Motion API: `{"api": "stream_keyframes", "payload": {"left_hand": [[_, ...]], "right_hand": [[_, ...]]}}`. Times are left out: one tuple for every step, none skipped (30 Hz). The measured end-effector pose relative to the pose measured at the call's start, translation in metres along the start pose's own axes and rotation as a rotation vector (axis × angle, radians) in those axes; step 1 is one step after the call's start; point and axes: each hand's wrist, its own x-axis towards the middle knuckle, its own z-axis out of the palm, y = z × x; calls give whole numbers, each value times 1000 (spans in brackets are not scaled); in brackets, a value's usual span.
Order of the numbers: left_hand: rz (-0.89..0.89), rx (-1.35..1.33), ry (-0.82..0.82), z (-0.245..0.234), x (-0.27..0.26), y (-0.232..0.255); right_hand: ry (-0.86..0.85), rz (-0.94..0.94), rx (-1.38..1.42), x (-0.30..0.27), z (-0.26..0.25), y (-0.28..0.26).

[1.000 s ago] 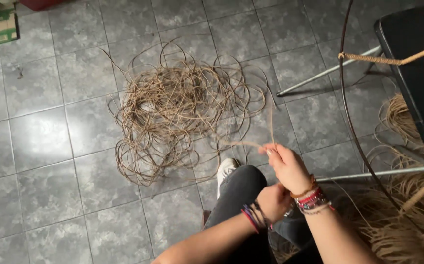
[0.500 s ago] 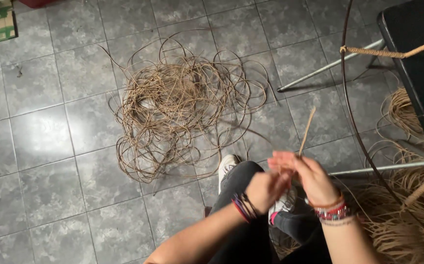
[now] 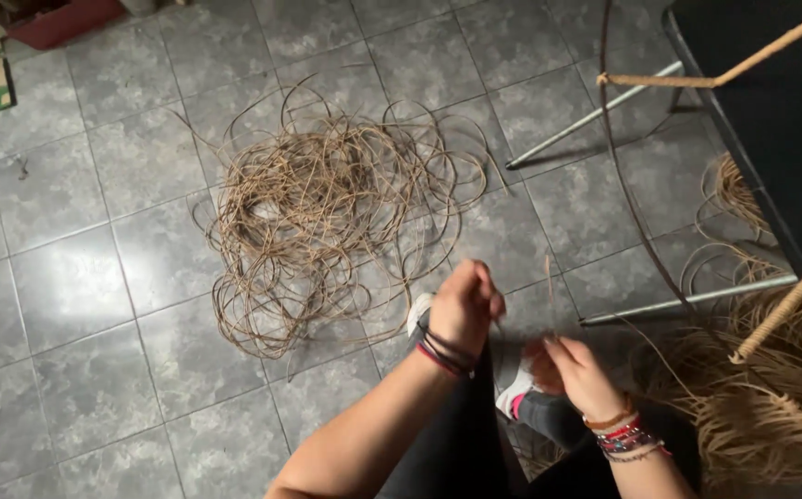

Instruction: Weaving natural fibers around a furniture frame to create a decorative pattern

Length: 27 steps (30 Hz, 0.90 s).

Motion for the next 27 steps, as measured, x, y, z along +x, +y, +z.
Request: {"api": "stream_keyframes", "payload": {"left_hand": [[59, 290, -124, -9, -4, -13], [114, 581, -246, -19, -10, -27], [107, 585, -251, -14, -31, -36], [30, 788, -365, -9, -51, -45], [-47, 989, -482, -4, -70, -53], [-56, 995, -495, -31, -71, -86], [109, 1350, -531, -59, -73, -117], [291, 1698, -558, -87, -75, -149], [287, 1702, -575, -74, -78, -137], [264, 1709, -699, -60, -82, -126], [240, 1711, -824, -46, -87, -116], [243, 1714, -836, -29, -81, -102], [265, 1525, -768, -10, -74, -89], [279, 1337, -702, 8, -68, -78], [278, 1341, -714, 15, -54, -80], [-68, 698, -664, 21, -42, -83], [-384, 50, -550, 26, -31, -87], [-397, 55, -558, 38, -32, -88], [-327, 139, -430, 50, -34, -90], [-253, 221, -301, 62, -34, -94], [-263, 225, -309, 55, -46, -103], [-167, 561, -444, 47, -59, -112], [-59, 895, -578, 39, -71, -122], [-68, 898, -591, 37, -88, -128], [-42, 1137, -613, 36, -104, -134], [-13, 1377, -630, 33, -121, -138], [-20, 1381, -643, 32, -129, -142]], "right_hand": [[122, 39, 42, 2, -5, 4], [245, 86, 87, -1, -9, 9], [253, 87, 92, -6, -4, -22], [195, 39, 211, -10, 0, -53], [136, -10, 329, -14, 3, -83], [151, -13, 336, -15, 1, -86], [209, -75, 327, -17, -1, -89], [267, -137, 317, -18, -4, -92], [281, -140, 323, -23, -6, -89], [282, -121, 316, -30, -8, -85], [283, -103, 308, -37, -9, -81], [291, -109, 311, -49, -12, -65], [323, -176, 174, -60, -14, -48], [357, -240, 38, -72, -17, -31], [368, -244, 43, -80, -18, -12], [437, -151, -44, -90, -18, 7], [504, -55, -129, -101, -17, 26], [520, -55, -124, -110, -17, 33], [560, -28, -196, -118, -17, 40], [596, 2, -269, -126, -19, 47], [610, 4, -265, -128, -26, 39], [594, -31, -172, -132, -33, 31], [577, -67, -80, -136, -39, 23], [592, -66, -76, -139, -41, -4], [550, -131, 100, -142, -43, -30], [504, -196, 277, -145, -44, -56], [517, -196, 281, -147, -49, -58]]}}
